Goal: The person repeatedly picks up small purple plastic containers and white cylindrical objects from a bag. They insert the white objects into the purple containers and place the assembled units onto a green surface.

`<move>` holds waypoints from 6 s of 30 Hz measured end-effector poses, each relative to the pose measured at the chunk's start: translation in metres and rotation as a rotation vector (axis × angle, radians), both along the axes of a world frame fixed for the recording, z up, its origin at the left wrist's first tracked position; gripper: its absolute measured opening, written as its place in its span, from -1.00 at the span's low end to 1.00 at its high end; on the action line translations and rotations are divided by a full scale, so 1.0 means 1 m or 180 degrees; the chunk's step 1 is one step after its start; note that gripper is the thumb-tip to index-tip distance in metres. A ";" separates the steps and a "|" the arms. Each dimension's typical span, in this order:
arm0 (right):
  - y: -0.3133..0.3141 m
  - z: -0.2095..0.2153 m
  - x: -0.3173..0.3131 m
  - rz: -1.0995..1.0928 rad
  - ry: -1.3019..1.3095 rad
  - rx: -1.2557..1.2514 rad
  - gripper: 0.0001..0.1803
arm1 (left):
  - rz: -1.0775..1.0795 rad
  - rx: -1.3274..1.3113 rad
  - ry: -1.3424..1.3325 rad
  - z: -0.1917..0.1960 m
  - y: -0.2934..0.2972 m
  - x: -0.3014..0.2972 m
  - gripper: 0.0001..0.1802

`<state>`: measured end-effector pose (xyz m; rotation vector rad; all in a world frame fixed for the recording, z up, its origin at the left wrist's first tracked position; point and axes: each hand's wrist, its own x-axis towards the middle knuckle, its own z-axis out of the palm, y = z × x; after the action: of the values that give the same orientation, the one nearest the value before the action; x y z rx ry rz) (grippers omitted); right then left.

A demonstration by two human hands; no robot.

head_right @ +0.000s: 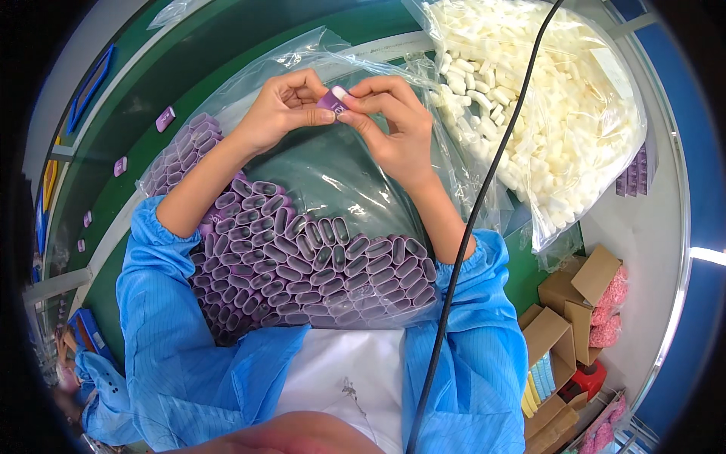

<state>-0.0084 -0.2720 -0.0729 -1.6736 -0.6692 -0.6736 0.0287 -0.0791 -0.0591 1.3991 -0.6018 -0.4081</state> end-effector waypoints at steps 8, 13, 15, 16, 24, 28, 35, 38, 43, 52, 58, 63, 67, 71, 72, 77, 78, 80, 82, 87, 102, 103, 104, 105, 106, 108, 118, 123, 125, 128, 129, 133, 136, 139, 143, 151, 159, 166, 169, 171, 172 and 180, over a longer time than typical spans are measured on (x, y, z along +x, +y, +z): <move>0.001 0.007 -0.005 -0.0511 -0.0426 -0.0604 -0.77 | 0.0019 0.0419 -0.0472 0.004 0.002 0.006 -0.83; 0.000 0.009 -0.001 -0.0466 -0.0379 -0.0234 -0.74 | -0.0049 0.0510 -0.0442 0.018 0.009 0.006 -0.83; -0.020 0.010 0.009 -0.0460 0.0012 0.0398 -0.76 | 0.0110 0.1028 -0.0576 0.033 0.016 0.013 -0.84; -0.040 0.014 0.015 -0.0981 0.0007 0.0177 -0.76 | 0.0253 0.1289 -0.0818 0.038 0.023 0.023 -0.83; -0.140 -0.018 0.045 -0.1572 0.1243 -0.2347 -0.60 | 0.2200 0.3139 -0.1141 -0.007 0.245 0.128 -0.46; -0.134 -0.019 0.042 -0.1653 0.1238 -0.2290 -0.67 | 0.1682 0.3777 0.0097 -0.017 0.240 0.113 -0.33; -0.142 -0.029 0.046 -0.2487 0.0521 -0.2074 -0.77 | 0.0666 0.2698 -0.2034 0.062 0.019 -0.036 -0.59; -0.134 -0.014 0.040 -0.2718 0.0373 -0.1986 -0.78 | -0.1088 0.2818 -0.2219 0.052 -0.021 -0.088 -0.50; -0.067 -0.002 0.020 -0.1469 0.0140 -0.1302 -0.83 | -0.1465 0.3105 -0.1256 0.037 -0.026 -0.085 -0.64; -0.028 -0.027 0.008 -0.0342 -0.0062 -0.2215 -0.89 | 0.0484 0.0984 0.0331 0.010 -0.004 -0.042 -0.81; -0.016 -0.022 -0.001 -0.0332 -0.0023 -0.2379 -0.91 | 0.0921 0.0587 0.0304 -0.013 0.003 -0.025 -0.66; -0.007 -0.007 -0.003 0.0234 0.1172 0.0308 -0.89 | 0.1125 -0.0163 0.0530 -0.006 -0.002 -0.030 -0.76; 0.000 -0.011 -0.003 0.0570 0.1301 0.0685 -0.88 | 0.0970 0.0101 0.0301 -0.010 -0.003 -0.031 -0.62; 0.002 -0.007 -0.004 0.0357 0.1282 0.0619 -0.89 | 0.1131 0.0451 0.0096 -0.006 -0.009 -0.039 -0.55; 0.004 -0.006 -0.005 0.0341 0.1280 0.0684 -0.89 | 0.1161 0.0403 0.0096 -0.006 -0.008 -0.039 -0.56; 0.004 -0.005 -0.007 0.0368 0.1358 0.0780 -0.90 | 0.1253 0.0350 -0.0034 -0.003 -0.008 -0.039 -0.58; 0.003 -0.005 -0.007 0.0347 0.1420 0.0729 -0.89 | 0.1229 0.0425 -0.0054 -0.004 -0.007 -0.039 -0.59; 0.001 -0.005 -0.008 0.0396 0.1394 0.0639 -0.89 | 0.1168 0.0577 -0.0093 -0.007 -0.007 -0.036 -0.59; -0.001 -0.006 -0.007 0.0542 0.1216 0.0548 -0.89 | 0.1148 0.0450 -0.0112 -0.009 -0.008 -0.039 -0.58; 0.006 -0.008 -0.009 0.0523 0.0930 0.0895 -0.88 | 0.1003 -0.0215 0.0443 -0.014 -0.009 -0.037 -0.54; 0.002 -0.002 -0.011 0.0359 0.0421 0.0071 -0.79 | 0.0872 0.0041 0.0317 -0.009 -0.009 -0.038 -0.58; -0.001 0.000 -0.011 0.0304 0.0415 0.0011 -0.78 | 0.0908 0.0071 0.0226 -0.005 -0.006 -0.037 -0.58; -0.007 0.003 -0.008 -0.0014 0.0270 -0.0106 -0.79 | 0.0937 0.0099 0.0122 0.001 -0.002 -0.034 -0.58; -0.017 0.009 -0.003 -0.0332 0.0127 -0.0224 -0.79 | 0.1074 0.0382 -0.0088 0.010 0.009 -0.025 -0.58; -0.029 0.011 0.000 -0.0673 0.0004 -0.0350 -0.79 | 0.1199 0.0503 -0.0256 0.018 0.023 -0.012 -0.60; -0.066 0.011 0.015 -0.1902 0.0131 -0.0424 -0.82 | 0.1456 0.1010 -0.0279 0.041 0.058 0.012 -0.59; -0.118 -0.026 0.050 -0.3067 0.1379 -0.3194 -0.82 | 0.3238 0.4918 -0.3517 0.010 0.116 0.044 -0.43; -0.118 -0.028 0.044 -0.3191 0.0952 -0.2971 -0.88 | -0.0410 0.2053 -0.2969 0.045 -0.049 -0.083 -0.61; -0.116 -0.029 0.043 -0.3197 0.0949 -0.2961 -0.87 | -0.1441 0.2054 -0.2315 0.032 -0.075 -0.105 -0.56; -0.117 -0.035 0.043 -0.3088 0.0682 -0.2805 -0.86 | -0.1606 0.2316 -0.1574 0.027 -0.094 -0.099 -0.74; -0.118 -0.036 0.043 -0.3082 0.0673 -0.2742 -0.86 | -0.1660 0.2404 -0.1336 0.027 -0.098 -0.095 -0.78; -0.118 -0.034 0.037 -0.3129 0.0698 -0.2486 -0.88 | -0.0862 0.2508 -0.2413 0.022 -0.081 -0.069 -0.85; -0.106 -0.016 0.025 -0.2890 0.0588 -0.1759 -0.87 | -0.0495 0.2127 -0.1535 0.021 -0.062 -0.044 -0.92; -0.071 0.022 0.003 -0.1840 0.0642 -0.0232 -0.87 | 0.0024 0.0758 0.0188 0.006 -0.043 -0.014 -0.79; -0.047 -0.002 0.002 -0.0412 0.0837 0.0592 -0.84 | 0.0687 -0.0328 0.0581 0.007 -0.048 -0.009 -0.59; -0.029 -0.004 -0.002 0.0063 0.1507 0.1406 -0.87 | 0.0489 -0.0613 0.0442 0.003 -0.047 -0.009 -0.59; -0.033 -0.005 0.000 0.0203 0.1222 0.0902 -0.88 | 0.0712 -0.0123 0.0112 -0.001 -0.049 -0.012 -0.64; -0.031 0.000 -0.004 0.0532 0.1440 0.1306 -0.87 | 0.0641 -0.0531 0.0655 0.001 -0.049 -0.015 -0.64; -0.029 -0.006 -0.002 0.0564 0.1016 0.1261 -0.86 | 0.0629 -0.0741 0.0922 0.002 -0.051 -0.016 -0.63; -0.023 -0.006 -0.004 0.0477 0.0842 0.1225 -0.87 | 0.0615 -0.0741 0.0961 0.002 -0.050 -0.017 -0.63; -0.022 -0.008 -0.003 0.0260 0.0666 0.1055 -0.86 | 0.0596 -0.0697 0.0903 0.003 -0.050 -0.016 -0.63; -0.011 -0.004 -0.009 -0.0829 -0.0143 0.0510 -0.80 | 0.0579 -0.0450 0.0375 0.003 -0.049 -0.017 -0.62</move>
<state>-0.0175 -0.2828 -0.0770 -1.6140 -0.4192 -0.9279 0.0119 -0.1280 -0.0562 1.2728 -0.3958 -0.2942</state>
